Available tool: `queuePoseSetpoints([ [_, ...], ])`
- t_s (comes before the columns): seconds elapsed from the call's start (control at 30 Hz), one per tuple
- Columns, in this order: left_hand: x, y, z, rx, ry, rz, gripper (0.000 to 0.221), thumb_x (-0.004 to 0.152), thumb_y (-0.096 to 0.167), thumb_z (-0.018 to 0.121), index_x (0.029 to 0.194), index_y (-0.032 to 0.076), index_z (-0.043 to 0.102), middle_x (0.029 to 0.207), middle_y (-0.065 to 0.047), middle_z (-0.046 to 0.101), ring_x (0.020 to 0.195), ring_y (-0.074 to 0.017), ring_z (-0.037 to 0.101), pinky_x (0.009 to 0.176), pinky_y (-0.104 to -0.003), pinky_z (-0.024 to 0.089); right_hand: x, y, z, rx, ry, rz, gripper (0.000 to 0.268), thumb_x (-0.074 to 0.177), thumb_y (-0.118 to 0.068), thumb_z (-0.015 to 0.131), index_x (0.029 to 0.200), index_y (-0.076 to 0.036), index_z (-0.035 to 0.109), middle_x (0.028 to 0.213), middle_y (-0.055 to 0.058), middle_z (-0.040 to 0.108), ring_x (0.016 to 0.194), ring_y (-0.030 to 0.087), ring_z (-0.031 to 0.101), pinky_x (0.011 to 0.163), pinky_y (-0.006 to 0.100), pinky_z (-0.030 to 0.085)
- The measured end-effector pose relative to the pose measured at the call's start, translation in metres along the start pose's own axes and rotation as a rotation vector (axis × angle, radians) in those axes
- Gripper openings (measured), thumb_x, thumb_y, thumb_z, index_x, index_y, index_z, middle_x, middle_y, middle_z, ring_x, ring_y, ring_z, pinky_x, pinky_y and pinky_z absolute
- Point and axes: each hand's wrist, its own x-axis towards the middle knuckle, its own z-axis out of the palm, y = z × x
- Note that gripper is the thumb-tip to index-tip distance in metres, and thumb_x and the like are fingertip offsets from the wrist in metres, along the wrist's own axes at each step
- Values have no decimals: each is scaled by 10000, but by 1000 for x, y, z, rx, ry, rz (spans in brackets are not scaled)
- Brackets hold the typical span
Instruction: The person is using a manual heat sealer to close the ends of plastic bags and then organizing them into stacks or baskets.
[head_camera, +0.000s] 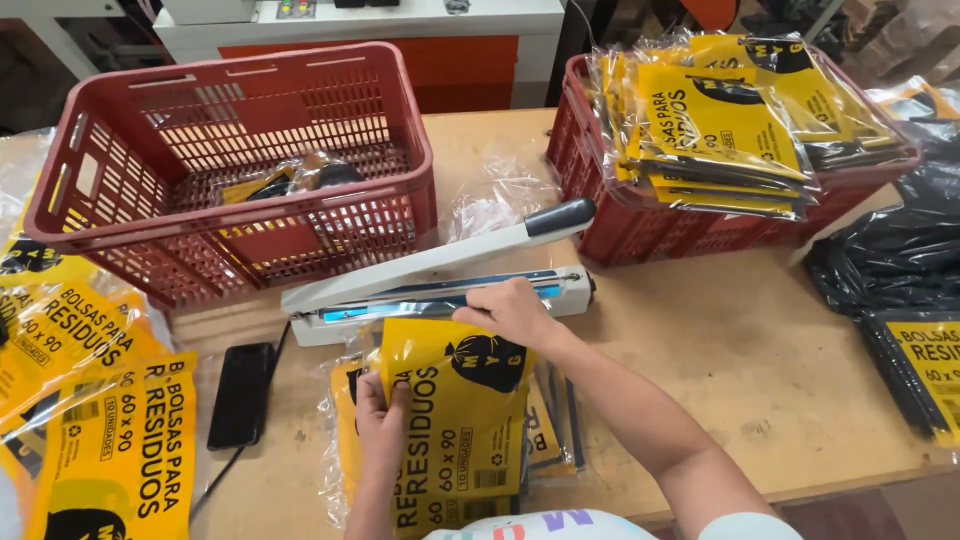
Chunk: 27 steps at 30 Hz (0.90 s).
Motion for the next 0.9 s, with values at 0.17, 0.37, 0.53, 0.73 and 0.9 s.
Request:
queuePoseSetpoints([
  [0.17, 21, 34, 8, 231, -27, -179, 256, 963, 218, 591, 1172, 75, 553, 1073, -103, 671, 958, -218, 660, 831, -332, 571, -6, 35, 36, -198, -16, -101, 476, 953, -442, 666, 618, -161, 479, 505, -46, 479, 430, 98, 448, 418, 291, 307],
  [0.37, 101, -31, 3, 375, 111, 122, 242, 1011, 265, 588, 1019, 62, 720, 938, -186, 734, 958, -337, 690, 836, -463, 528, 3, 41, 54, -364, 101, -116, 373, 975, -444, 602, 726, -196, 478, 544, -56, 419, 480, 117, 502, 488, 217, 460],
  [0.53, 99, -9, 14, 388, 199, 17, 254, 1000, 262, 549, 991, 76, 721, 959, -153, 750, 999, -337, 699, 850, -463, 537, 33, 37, 24, -441, 213, -202, 218, 979, -343, 633, 852, -174, 579, 740, -27, 551, 697, 160, 600, 632, 265, 525],
  [0.73, 119, -17, 17, 371, 287, 4, 283, 973, 231, 529, 1101, 61, 715, 1063, -167, 738, 1117, -379, 654, 945, -515, 501, 83, 74, 20, -599, 50, 23, 419, 960, -559, 523, 832, -160, 546, 781, 1, 497, 787, 200, 594, 697, 340, 500],
  [0.9, 145, -32, 13, 411, 355, -76, 297, 975, 284, 540, 1115, 84, 709, 1040, -150, 736, 1106, -397, 645, 959, -535, 478, 107, 46, -5, -340, -609, 533, 770, 979, -678, 219, 1014, -75, 696, 1016, 177, 718, 1029, 353, 700, 896, 487, 518],
])
